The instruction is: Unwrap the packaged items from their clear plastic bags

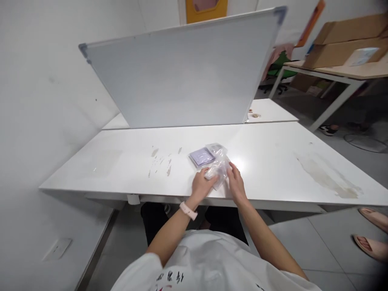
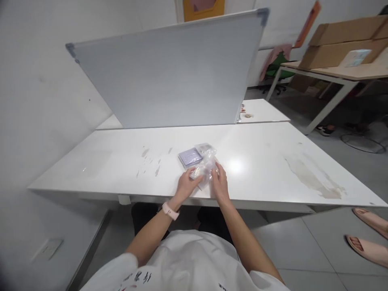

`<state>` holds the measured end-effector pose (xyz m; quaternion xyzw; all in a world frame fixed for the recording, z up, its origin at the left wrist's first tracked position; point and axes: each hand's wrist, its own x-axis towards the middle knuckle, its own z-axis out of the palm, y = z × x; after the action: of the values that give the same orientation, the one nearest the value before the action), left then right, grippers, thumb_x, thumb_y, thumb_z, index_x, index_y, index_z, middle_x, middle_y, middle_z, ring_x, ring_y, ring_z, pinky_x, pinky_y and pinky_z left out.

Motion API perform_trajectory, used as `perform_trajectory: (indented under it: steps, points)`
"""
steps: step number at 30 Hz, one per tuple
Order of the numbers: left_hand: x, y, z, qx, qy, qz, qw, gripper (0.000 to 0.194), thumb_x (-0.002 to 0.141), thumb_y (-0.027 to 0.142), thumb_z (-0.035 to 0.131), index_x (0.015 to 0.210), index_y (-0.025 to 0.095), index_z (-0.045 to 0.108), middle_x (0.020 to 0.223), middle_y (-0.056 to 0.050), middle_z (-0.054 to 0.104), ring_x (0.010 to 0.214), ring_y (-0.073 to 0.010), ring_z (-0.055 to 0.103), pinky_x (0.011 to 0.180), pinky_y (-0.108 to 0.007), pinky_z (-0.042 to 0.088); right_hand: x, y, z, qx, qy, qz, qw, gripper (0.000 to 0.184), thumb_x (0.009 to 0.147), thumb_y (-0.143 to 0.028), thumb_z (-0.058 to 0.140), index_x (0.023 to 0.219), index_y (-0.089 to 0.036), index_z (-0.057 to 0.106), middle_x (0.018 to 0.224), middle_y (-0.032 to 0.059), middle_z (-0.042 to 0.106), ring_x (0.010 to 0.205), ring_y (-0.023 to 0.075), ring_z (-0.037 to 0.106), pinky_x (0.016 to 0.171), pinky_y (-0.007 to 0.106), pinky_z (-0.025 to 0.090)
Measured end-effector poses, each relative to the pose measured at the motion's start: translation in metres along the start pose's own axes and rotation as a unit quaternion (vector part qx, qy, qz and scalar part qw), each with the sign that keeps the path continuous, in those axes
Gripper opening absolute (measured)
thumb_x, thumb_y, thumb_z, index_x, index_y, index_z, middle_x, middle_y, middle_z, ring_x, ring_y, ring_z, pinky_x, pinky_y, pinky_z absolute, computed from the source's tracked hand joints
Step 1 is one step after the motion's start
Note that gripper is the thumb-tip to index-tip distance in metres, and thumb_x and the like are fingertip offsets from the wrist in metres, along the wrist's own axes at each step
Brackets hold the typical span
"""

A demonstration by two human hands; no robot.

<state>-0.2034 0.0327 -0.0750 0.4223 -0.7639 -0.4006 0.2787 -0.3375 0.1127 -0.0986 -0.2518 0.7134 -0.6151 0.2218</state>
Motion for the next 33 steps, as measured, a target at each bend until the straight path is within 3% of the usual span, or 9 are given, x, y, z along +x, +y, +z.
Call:
perform_trajectory:
  steps: [2, 6, 10, 13, 18, 25, 28, 30, 33]
  points:
    - [0.004, 0.014, 0.019, -0.057, 0.024, 0.053, 0.997, 0.037, 0.086, 0.022, 0.068, 0.123, 0.021, 0.065, 0.119, -0.009, 0.073, 0.108, -0.0247, 0.070, 0.094, -0.040, 0.056, -0.002, -0.006, 0.006, 0.082, -0.037, 0.031, 0.995, 0.065, 0.091, -0.064, 0.051, 0.146, -0.031, 0.047, 0.157, 0.0045, 0.042, 0.142, 0.0253, 0.044, 0.114, 0.043, 0.042]
    - [0.011, 0.013, 0.037, 0.002, 0.056, 0.299, 0.953, 0.040, 0.092, 0.007, 0.044, 0.123, 0.021, 0.066, 0.127, -0.007, 0.071, 0.126, -0.0220, 0.062, 0.109, -0.044, 0.049, 0.006, -0.018, 0.008, 0.250, -0.157, 0.096, 0.951, 0.056, 0.089, -0.067, 0.053, 0.131, -0.030, 0.058, 0.143, 0.0033, 0.058, 0.129, 0.0220, 0.058, 0.106, 0.037, 0.051]
    - [0.006, -0.008, 0.032, 0.111, -0.027, 0.418, 0.901, 0.038, 0.090, 0.004, 0.044, 0.115, 0.018, 0.069, 0.132, -0.011, 0.067, 0.138, -0.0269, 0.051, 0.115, -0.053, 0.042, 0.022, -0.016, -0.001, 0.259, -0.161, 0.149, 0.941, 0.050, 0.085, -0.068, 0.059, 0.107, -0.024, 0.068, 0.110, 0.0080, 0.072, 0.104, 0.0235, 0.069, 0.089, 0.036, 0.060]
    - [0.007, -0.010, 0.017, 0.110, -0.086, 0.417, 0.898, 0.029, 0.090, 0.009, 0.052, 0.111, 0.020, 0.069, 0.138, -0.011, 0.063, 0.140, -0.0279, 0.047, 0.116, -0.054, 0.040, 0.037, -0.010, -0.012, 0.150, -0.085, 0.104, 0.980, 0.057, 0.082, -0.060, 0.068, 0.128, -0.026, 0.060, 0.125, 0.0092, 0.066, 0.107, 0.0239, 0.067, 0.086, 0.038, 0.060]
    - [0.030, 0.005, -0.010, 0.065, 0.061, 0.225, 0.970, 0.021, 0.092, 0.022, 0.058, 0.113, 0.018, 0.062, 0.120, -0.013, 0.067, 0.119, -0.0269, 0.059, 0.104, -0.049, 0.048, 0.043, -0.009, -0.029, -0.072, 0.036, -0.023, 0.996, 0.055, 0.087, -0.052, 0.062, 0.135, -0.025, 0.059, 0.128, 0.0102, 0.064, 0.103, 0.0231, 0.062, 0.086, 0.039, 0.054]
    - [0.023, -0.008, -0.009, -0.025, -0.016, 0.043, 0.999, 0.057, 0.075, 0.018, 0.076, 0.129, 0.021, 0.057, 0.115, -0.009, 0.065, 0.102, -0.0245, 0.062, 0.090, -0.041, 0.052, 0.012, -0.008, -0.016, -0.106, -0.106, -0.042, 0.988, 0.048, 0.088, -0.053, 0.060, 0.120, -0.020, 0.071, 0.099, 0.0076, 0.070, 0.074, 0.0175, 0.059, 0.074, 0.035, 0.050]
    - [0.016, -0.009, -0.002, -0.054, 0.016, 0.087, 0.995, 0.040, 0.080, 0.011, 0.069, 0.118, 0.022, 0.065, 0.109, -0.007, 0.068, 0.098, -0.0219, 0.063, 0.089, -0.039, 0.051, 0.014, -0.012, -0.011, -0.038, -0.151, -0.012, 0.988, 0.049, 0.087, -0.055, 0.062, 0.119, -0.020, 0.071, 0.104, 0.0082, 0.072, 0.078, 0.0183, 0.062, 0.076, 0.035, 0.052]
    - [0.013, -0.007, 0.002, -0.046, 0.026, 0.184, 0.982, 0.020, 0.087, 0.010, 0.060, 0.100, 0.022, 0.070, 0.094, -0.005, 0.070, 0.092, -0.0207, 0.062, 0.086, -0.038, 0.051, 0.019, -0.019, -0.014, -0.007, -0.164, -0.003, 0.986, 0.046, 0.088, -0.057, 0.062, 0.116, -0.022, 0.072, 0.105, 0.0076, 0.073, 0.083, 0.0200, 0.064, 0.078, 0.036, 0.053]
    - [0.005, -0.006, 0.009, -0.025, 0.002, 0.322, 0.946, 0.025, 0.093, 0.012, 0.049, 0.086, 0.020, 0.071, 0.086, -0.006, 0.071, 0.087, -0.0205, 0.061, 0.080, -0.037, 0.051, 0.026, -0.028, -0.021, -0.044, -0.147, -0.078, 0.985, 0.038, 0.092, -0.055, 0.058, 0.113, -0.028, 0.073, 0.117, 0.0068, 0.070, 0.105, 0.0255, 0.064, 0.090, 0.042, 0.052]
